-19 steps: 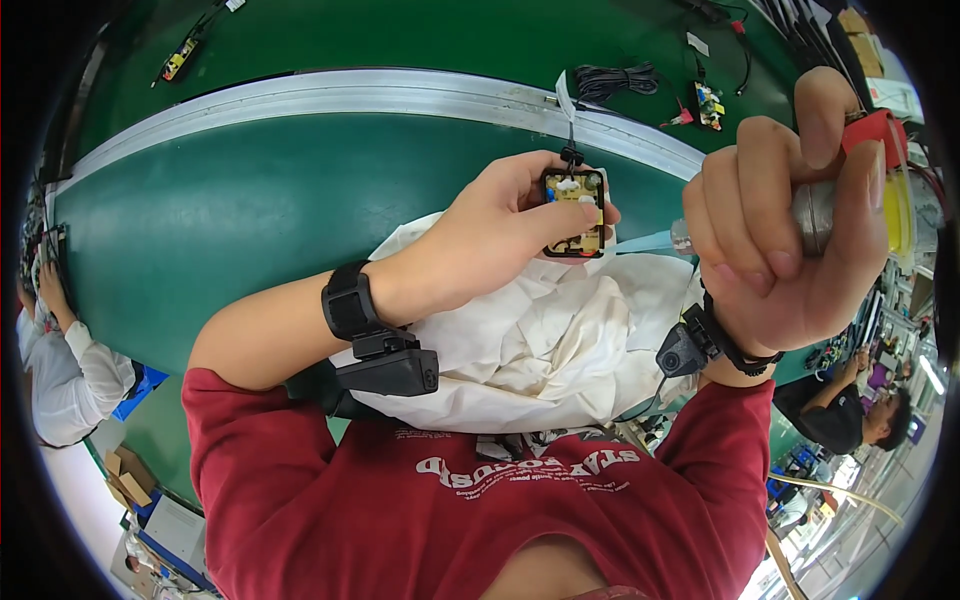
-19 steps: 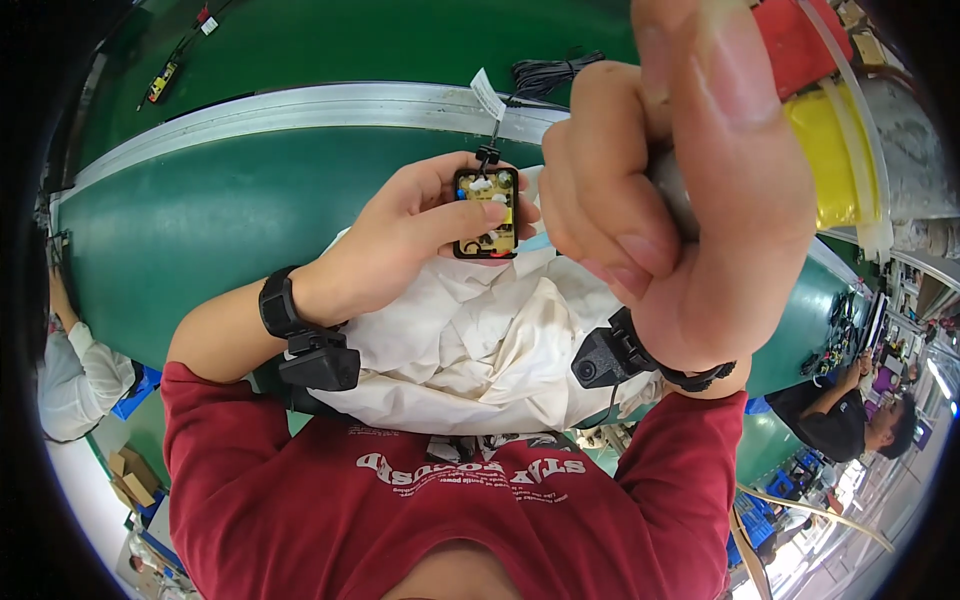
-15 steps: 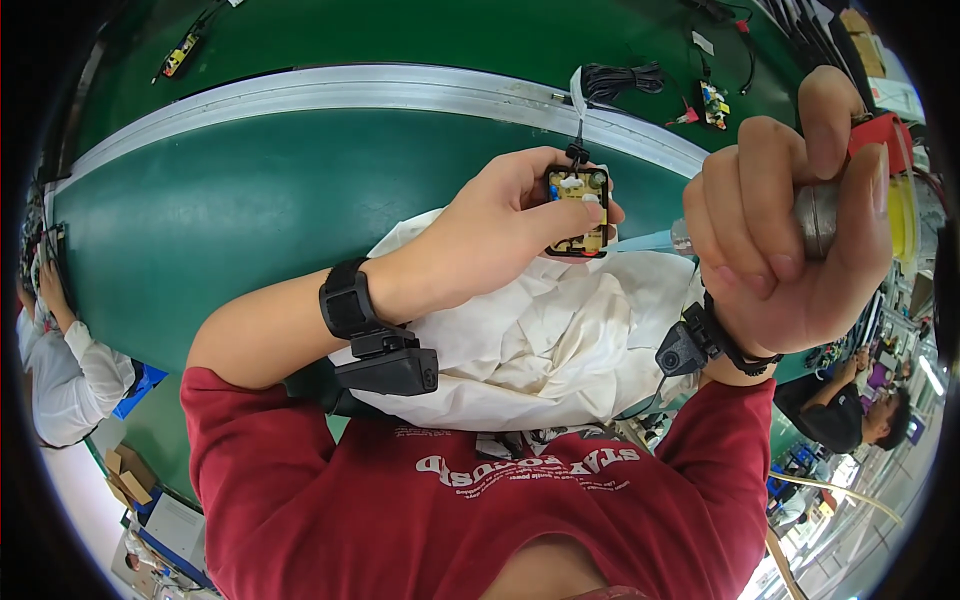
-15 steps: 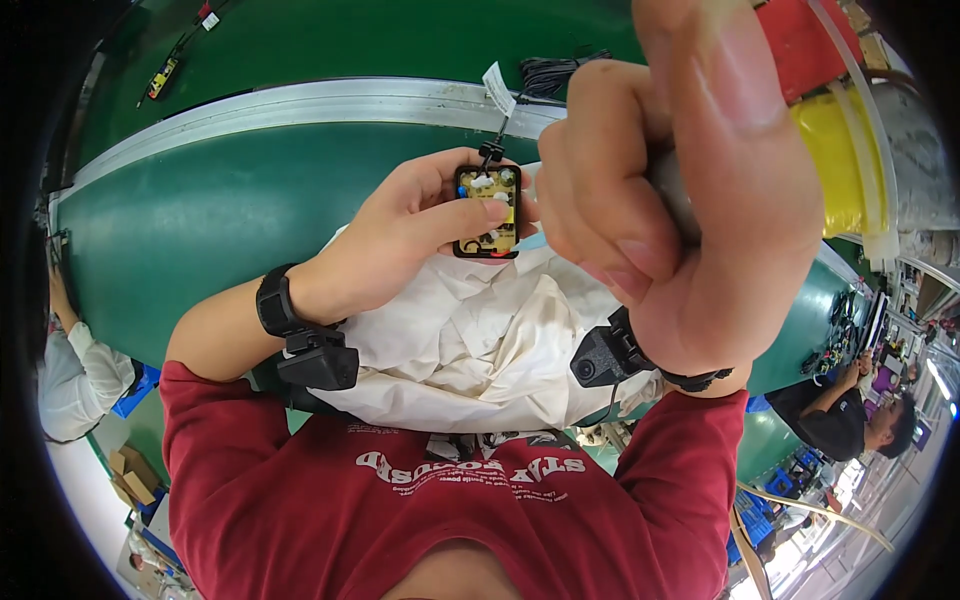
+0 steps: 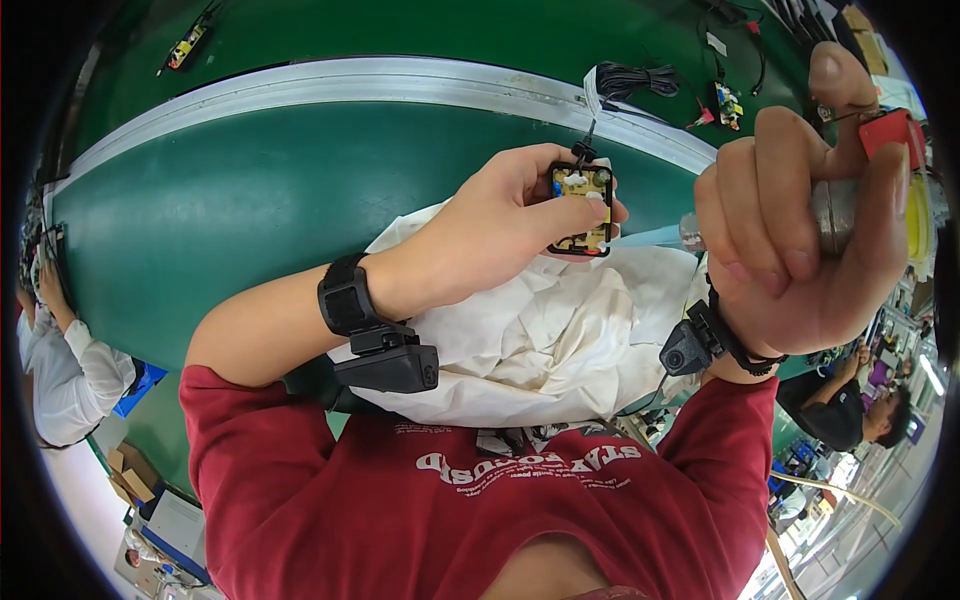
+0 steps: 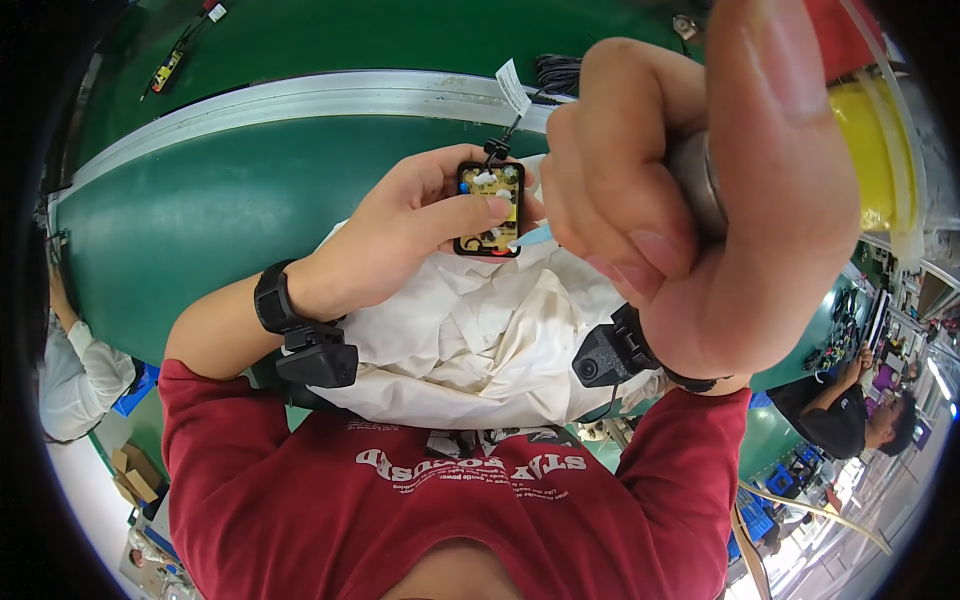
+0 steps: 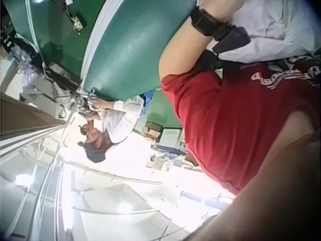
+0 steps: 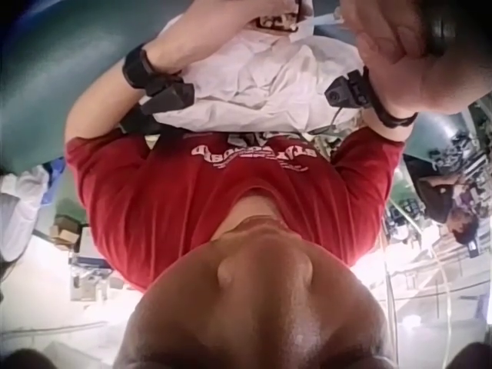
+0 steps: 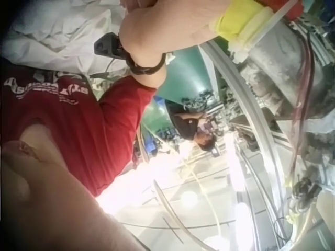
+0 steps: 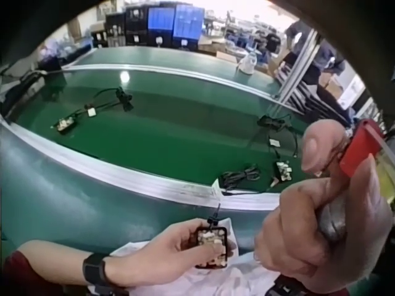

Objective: The person picks up a circuit board from the conveyor belt, places it on a white cloth, and applies glue to its components using a dispenser. This process is repeated for several additional circuit boards, returning each to the belt after gluing.

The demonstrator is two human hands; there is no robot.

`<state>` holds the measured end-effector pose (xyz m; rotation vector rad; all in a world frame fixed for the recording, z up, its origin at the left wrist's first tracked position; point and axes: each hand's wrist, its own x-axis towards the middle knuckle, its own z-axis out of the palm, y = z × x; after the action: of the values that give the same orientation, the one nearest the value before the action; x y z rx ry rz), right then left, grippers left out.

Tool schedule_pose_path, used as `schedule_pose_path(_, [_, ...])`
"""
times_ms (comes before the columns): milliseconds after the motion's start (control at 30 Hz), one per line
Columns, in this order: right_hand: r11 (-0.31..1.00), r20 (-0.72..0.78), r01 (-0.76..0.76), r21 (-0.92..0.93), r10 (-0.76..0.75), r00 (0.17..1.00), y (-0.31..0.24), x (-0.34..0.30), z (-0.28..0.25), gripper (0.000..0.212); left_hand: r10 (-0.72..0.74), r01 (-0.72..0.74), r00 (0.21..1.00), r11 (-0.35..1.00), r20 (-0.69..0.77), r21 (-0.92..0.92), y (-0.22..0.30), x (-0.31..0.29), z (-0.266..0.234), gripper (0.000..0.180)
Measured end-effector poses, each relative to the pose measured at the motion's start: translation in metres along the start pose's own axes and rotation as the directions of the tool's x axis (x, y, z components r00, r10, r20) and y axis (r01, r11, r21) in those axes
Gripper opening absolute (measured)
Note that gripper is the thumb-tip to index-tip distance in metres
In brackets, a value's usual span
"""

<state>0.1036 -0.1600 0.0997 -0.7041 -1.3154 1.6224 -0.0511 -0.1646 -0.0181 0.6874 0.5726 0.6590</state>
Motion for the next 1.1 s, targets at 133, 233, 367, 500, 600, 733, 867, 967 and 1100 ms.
schedule_pose_path(133, [1.000, -0.014, 0.021, -0.004, -0.022, 1.000, 0.001, -0.001, 0.006, 0.044, -0.034, 0.035, 0.999, 0.998, -0.009, 0.056, -0.001, -0.001, 0.003, 0.029])
schedule_pose_path(233, [1.000, -0.013, 0.026, -0.007, -0.026, 1.000, -0.001, -0.001, 0.012, 0.051, -0.081, 0.082, 0.997, 0.991, -0.011, 0.105, -0.001, 0.000, 0.005, 0.033])
schedule_pose_path(367, [0.996, -0.003, -0.084, -0.044, 0.084, 0.996, -0.006, 0.000, 0.020, 0.038, -0.113, 0.115, 0.993, 0.990, -0.030, 0.086, 0.000, -0.002, 0.008, 0.038])
schedule_pose_path(500, [0.979, -0.006, -0.185, -0.084, 0.185, 0.983, -0.009, 0.001, 0.025, 0.031, -0.119, 0.121, 0.992, 0.990, -0.038, 0.072, -0.002, -0.001, 0.008, 0.041])
schedule_pose_path(600, [0.978, -0.016, -0.190, -0.083, 0.189, 0.982, -0.009, 0.000, 0.025, 0.030, -0.127, 0.132, 0.990, 0.987, -0.054, 0.093, -0.003, 0.000, 0.008, 0.042])
schedule_pose_path(733, [0.986, 0.051, -0.167, -0.023, 0.168, 0.984, -0.007, 0.004, 0.015, 0.029, -0.143, 0.147, 0.989, 0.984, -0.048, 0.100, -0.002, 0.001, 0.008, 0.045])
schedule_pose_path(867, [0.986, 0.181, -0.073, -0.150, 0.100, 0.978, -0.005, 0.006, 0.010, 0.029, -0.173, 0.179, 0.983, 0.979, -0.063, 0.101, -0.001, 0.001, 0.009, 0.048])
schedule_pose_path(967, [0.990, 0.165, -0.058, -0.126, 0.079, 0.983, -0.003, 0.005, 0.010, 0.030, -0.174, 0.180, 0.983, 0.978, -0.067, 0.107, -0.003, 0.000, 0.008, 0.049])
schedule_pose_path(1100, [0.999, 0.082, 0.001, -0.036, 0.002, 0.997, 0.003, 0.000, 0.009, 0.042, -0.170, 0.177, 0.983, 0.979, -0.074, 0.102, -0.004, 0.000, 0.008, 0.049])
